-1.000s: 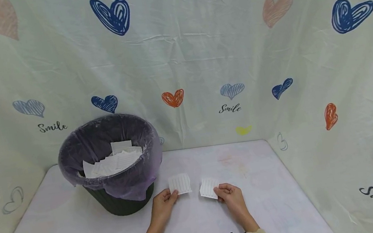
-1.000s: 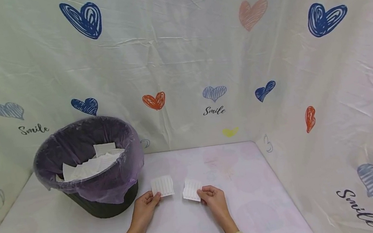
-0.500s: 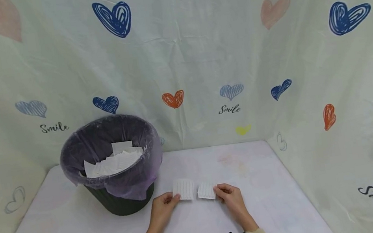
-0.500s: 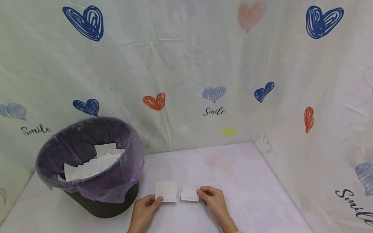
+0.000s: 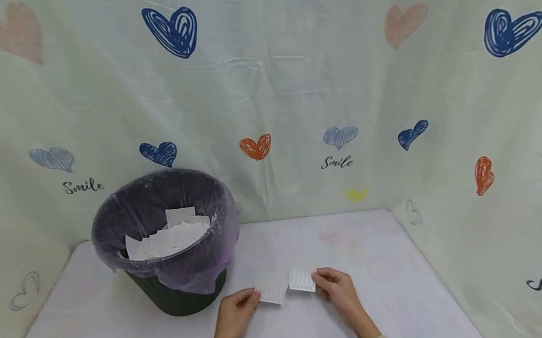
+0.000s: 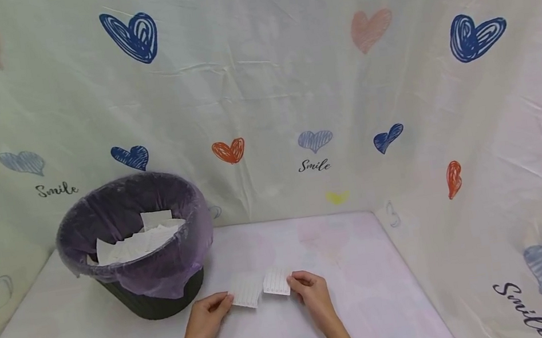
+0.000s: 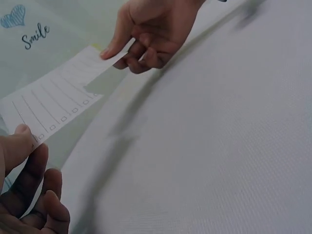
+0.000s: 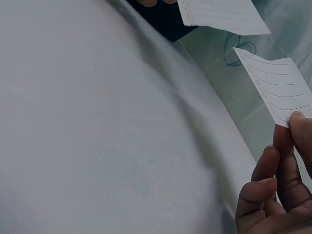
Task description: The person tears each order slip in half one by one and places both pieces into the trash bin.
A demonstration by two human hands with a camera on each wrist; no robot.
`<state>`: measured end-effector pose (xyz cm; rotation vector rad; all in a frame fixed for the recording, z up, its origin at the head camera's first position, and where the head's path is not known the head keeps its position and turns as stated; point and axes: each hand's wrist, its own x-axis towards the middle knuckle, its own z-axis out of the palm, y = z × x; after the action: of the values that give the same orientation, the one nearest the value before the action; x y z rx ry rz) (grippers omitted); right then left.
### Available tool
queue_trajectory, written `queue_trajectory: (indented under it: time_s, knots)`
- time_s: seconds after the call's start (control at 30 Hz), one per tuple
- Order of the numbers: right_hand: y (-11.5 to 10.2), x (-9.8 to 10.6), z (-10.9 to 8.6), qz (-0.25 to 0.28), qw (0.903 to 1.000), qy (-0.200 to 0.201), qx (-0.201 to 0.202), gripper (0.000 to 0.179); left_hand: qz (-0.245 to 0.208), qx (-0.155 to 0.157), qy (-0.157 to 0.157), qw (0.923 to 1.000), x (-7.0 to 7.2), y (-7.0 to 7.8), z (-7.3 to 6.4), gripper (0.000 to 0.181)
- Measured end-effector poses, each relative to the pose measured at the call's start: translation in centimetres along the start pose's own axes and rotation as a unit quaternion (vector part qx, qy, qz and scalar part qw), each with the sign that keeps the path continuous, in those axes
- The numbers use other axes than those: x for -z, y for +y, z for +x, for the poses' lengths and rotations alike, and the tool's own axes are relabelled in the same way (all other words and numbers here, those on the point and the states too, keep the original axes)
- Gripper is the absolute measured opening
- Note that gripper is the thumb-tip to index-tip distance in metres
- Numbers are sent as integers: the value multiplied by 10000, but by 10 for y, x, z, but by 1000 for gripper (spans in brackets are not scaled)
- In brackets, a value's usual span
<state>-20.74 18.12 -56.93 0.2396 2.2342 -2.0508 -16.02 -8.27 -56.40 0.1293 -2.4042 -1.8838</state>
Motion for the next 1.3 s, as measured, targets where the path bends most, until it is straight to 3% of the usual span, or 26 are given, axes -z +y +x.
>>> queue_trajectory:
  time_s: [0.13,0.27,0.43,0.7,0.87,1.03,1.3]
  knots:
    - [-10,0,0,113,9998,-112,120,27,107,-158,86,9998,6,12,-5,18]
    - [-21,-1,0,147,9995,-114,258,25,173,-125,175,9996,12,28,-11,13]
    - [-31,-3,-2,-73,9993,-186,308,25,29,-168,304,9994,21,43,-25,8]
    - [-55,-1,-6,-229,9981,-311,480,22,-245,-577,193,9978,35,69,-35,6]
    - [-73,-5,-6,-313,9958,-533,669,19,-187,-857,181,9960,45,80,-41,5]
    - [-90,-11,-7,-337,9931,-679,897,19,-87,-1256,165,9919,55,94,-49,6]
    - [-118,-22,-4,-325,9868,-943,1277,19,-116,-1807,141,9834,77,128,-58,10]
